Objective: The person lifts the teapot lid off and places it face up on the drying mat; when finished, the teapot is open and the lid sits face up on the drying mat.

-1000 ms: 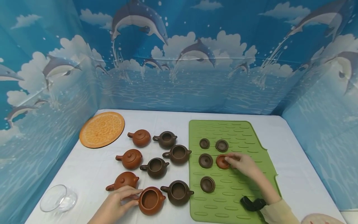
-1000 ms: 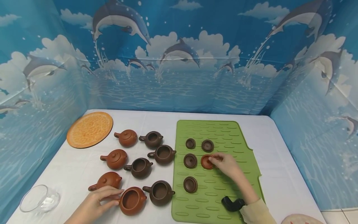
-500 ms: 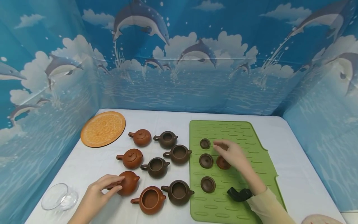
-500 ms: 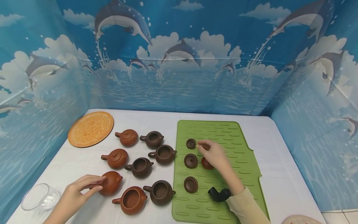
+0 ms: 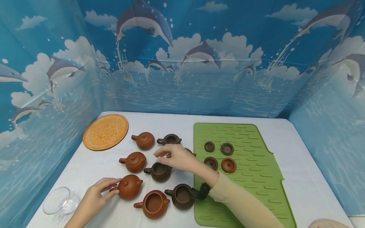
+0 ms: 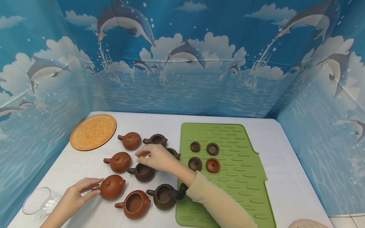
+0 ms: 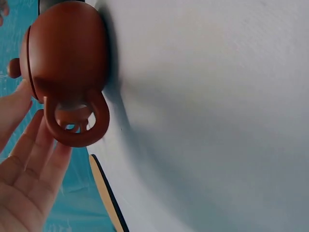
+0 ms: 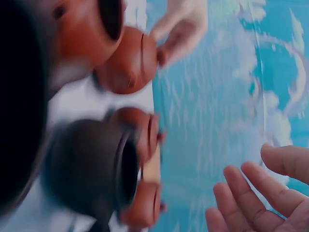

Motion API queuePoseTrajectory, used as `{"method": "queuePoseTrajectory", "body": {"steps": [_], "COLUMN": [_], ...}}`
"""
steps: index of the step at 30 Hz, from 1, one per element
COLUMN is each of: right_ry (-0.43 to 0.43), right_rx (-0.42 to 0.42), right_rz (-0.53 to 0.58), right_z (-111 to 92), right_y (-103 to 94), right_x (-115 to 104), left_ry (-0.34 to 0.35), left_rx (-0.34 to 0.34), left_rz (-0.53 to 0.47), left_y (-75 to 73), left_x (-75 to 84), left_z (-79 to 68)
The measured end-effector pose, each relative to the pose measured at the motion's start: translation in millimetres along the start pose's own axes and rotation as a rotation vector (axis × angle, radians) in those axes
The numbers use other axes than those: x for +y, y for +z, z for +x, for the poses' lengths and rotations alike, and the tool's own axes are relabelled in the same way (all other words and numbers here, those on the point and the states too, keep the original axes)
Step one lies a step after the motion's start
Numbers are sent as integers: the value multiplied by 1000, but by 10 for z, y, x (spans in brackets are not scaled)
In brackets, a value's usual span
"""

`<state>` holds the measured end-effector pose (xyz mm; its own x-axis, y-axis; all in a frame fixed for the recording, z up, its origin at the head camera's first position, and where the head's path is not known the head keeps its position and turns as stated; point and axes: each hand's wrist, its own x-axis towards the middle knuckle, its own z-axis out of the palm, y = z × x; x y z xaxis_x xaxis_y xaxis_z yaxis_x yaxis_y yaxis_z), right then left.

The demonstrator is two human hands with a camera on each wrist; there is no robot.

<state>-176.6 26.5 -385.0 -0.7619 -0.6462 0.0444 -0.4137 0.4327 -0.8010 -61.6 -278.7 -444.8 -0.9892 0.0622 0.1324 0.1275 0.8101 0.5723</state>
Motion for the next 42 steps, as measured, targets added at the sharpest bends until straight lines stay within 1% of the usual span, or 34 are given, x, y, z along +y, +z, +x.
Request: {"method": "queuePoseTrajectory", "body": {"steps": [4,6,9,11,14,17,22,24,28,31,34,38,40,42], "right_ry": [-16,-5,-8,-18,-43,-55,-67,-89,-115,-117,-124,-137,-146,-152], "right_rx": [-139,-215,-306,-348,-385,-386,-349,-334,-297,-277,-277,-277,-266,-250], "right_rz": [-64,-97,-162,-213,-273,-305,-335,-352,-399,-424,-422,-397,-377,-343], "right_z": [218,323,455,515,559,564,562,570,578,571,563,551,540,518], "right_y": [249,373,542,640,759,850,924,947,1002,1010,999,974,946,900], "right_x": [-206,-278,-355,-387,-420,-427,-403,-397,-402,-413,-419,-413,-404,-390], "left_ry": [-26,-18,2,9,7,4,-33,-51,-47,-42,-73,-136,-154,-153], "left_rx": [-28,-33,-39,-50,-65,-76,-99,-105,-100,-99,-117,-158,-171,-176], "left_rz": [-32,-42,-55,-72,-98,-120,-128,-123,-125,-136,-139,-164,-173,-174], "left_y": [9,11,11,9,4,5,1,-5,-1,9,9,0,-2,1], "left_x": [-30,-49,-77,-95,-118,-137,-150,-154,-169,-171,-170,-173,-176,-180], "left_z": [16,28,49,60,71,78,82,80,84,92,95,102,105,110]}}
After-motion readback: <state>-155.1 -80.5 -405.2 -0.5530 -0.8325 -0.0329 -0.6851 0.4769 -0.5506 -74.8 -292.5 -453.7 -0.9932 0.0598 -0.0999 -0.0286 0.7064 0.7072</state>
